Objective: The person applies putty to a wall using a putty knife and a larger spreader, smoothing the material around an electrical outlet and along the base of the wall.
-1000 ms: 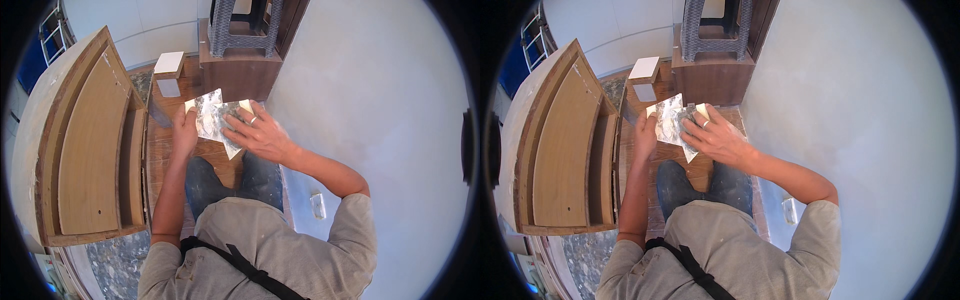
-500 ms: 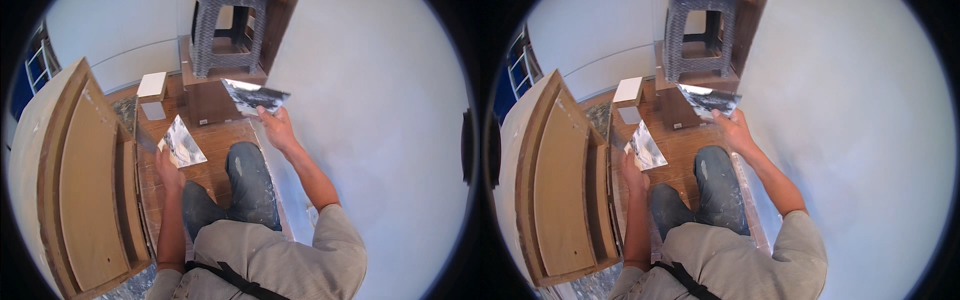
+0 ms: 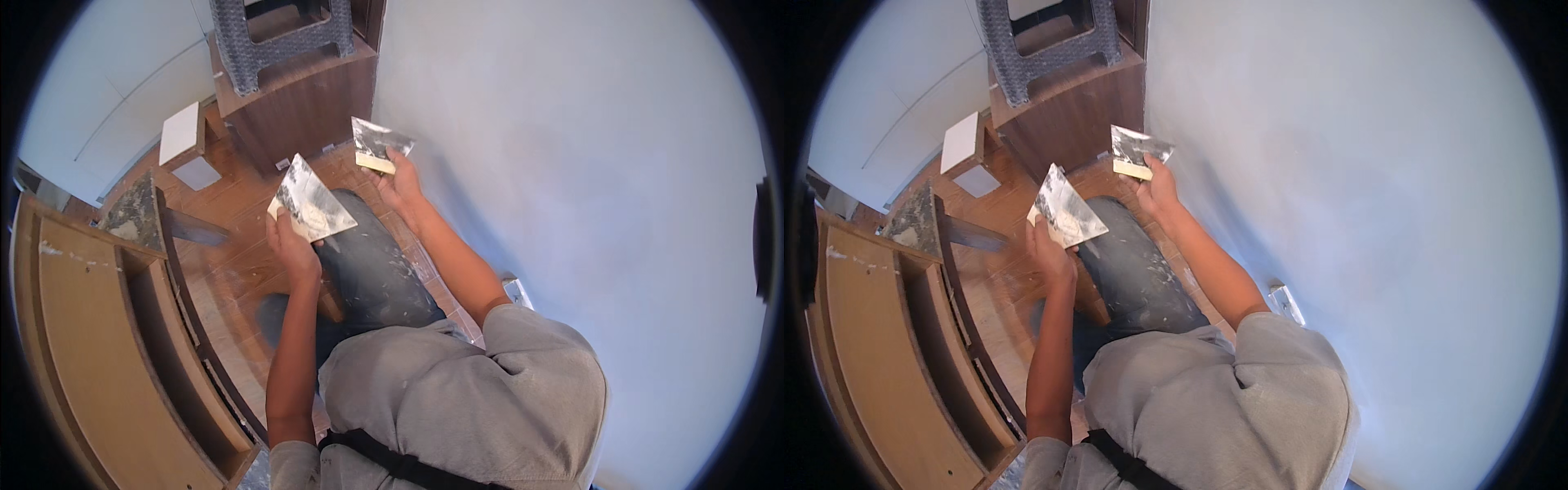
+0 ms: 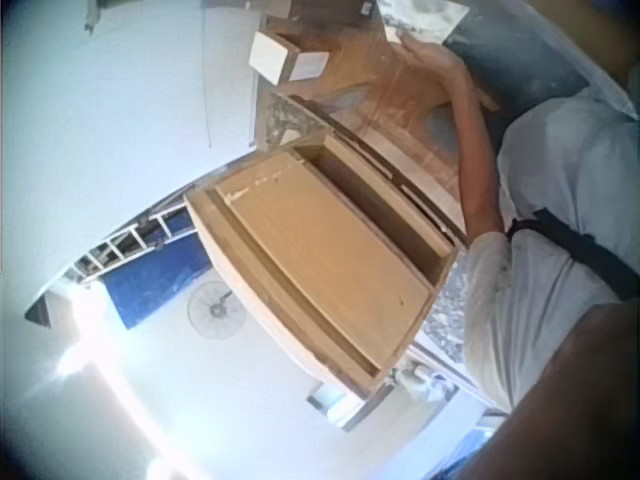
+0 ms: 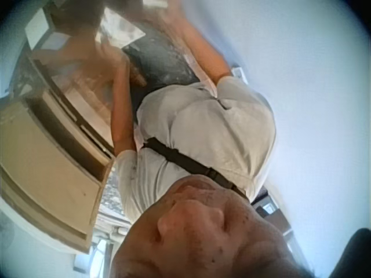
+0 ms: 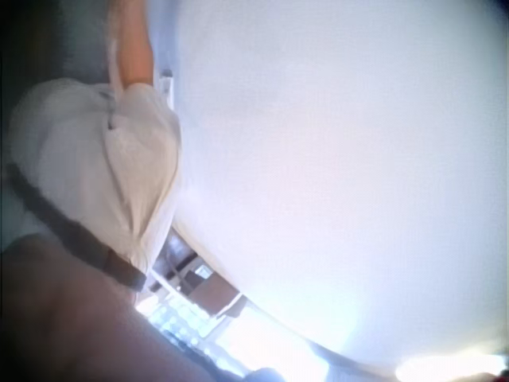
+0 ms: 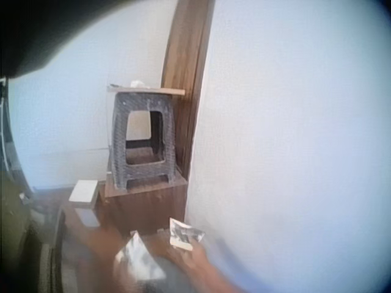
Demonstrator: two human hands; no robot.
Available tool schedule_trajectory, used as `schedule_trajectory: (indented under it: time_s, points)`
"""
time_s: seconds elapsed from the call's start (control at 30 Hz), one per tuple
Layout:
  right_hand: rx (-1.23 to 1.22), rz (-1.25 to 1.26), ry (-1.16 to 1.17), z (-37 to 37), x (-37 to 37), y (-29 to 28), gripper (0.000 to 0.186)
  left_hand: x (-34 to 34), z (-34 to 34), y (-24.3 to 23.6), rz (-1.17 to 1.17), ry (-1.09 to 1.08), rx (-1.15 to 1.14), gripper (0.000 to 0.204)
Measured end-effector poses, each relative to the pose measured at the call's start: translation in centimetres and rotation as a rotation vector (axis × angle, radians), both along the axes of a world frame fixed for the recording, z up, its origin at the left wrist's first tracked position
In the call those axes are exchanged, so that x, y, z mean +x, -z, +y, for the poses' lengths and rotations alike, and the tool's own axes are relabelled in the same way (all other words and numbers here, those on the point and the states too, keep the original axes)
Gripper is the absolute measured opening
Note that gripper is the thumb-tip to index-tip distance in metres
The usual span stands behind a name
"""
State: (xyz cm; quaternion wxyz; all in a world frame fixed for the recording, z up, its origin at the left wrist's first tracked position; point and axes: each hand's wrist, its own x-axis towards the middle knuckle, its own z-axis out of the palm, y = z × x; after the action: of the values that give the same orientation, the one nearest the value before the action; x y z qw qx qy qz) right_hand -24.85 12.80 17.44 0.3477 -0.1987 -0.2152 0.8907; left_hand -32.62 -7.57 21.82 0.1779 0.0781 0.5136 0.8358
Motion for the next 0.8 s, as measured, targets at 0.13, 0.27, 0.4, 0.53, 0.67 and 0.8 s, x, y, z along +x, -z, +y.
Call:
schedule_trajectory:
  time_s: [0.13,0.27,0.4,0.53,0.67,0.8]
  points:
    - [-0.207,-0.169,0.061,2.8,-1.0,10.4,0.031,-1.5,4.4,2.5,0.066,-0.046,-0.113,0.023]
    - [-0.389,-0.218,0.118,5.7,-2.3,21.1,0.028,-4.3,6.8,5.5,0.153,-0.087,-0.380,0.024]
    - [-0.643,-0.132,0.191,8.2,-4.0,27.6,0.022,-7.9,7.6,10.6,0.142,-0.128,-0.392,0.024]
    - [-0.639,-0.140,0.322,10.4,-4.8,32.1,0.023,-8.1,9.4,12.0,0.170,-0.239,-0.389,0.022]
    - [-0.713,-0.079,0.381,12.9,-5.9,33.7,0.020,-9.4,10.3,13.7,0.297,-0.250,-0.481,0.023]
    - [-0.808,-0.068,0.413,14.6,-7.3,34.5,0.024,-10.3,10.5,14.6,0.315,-0.214,-0.539,0.024]
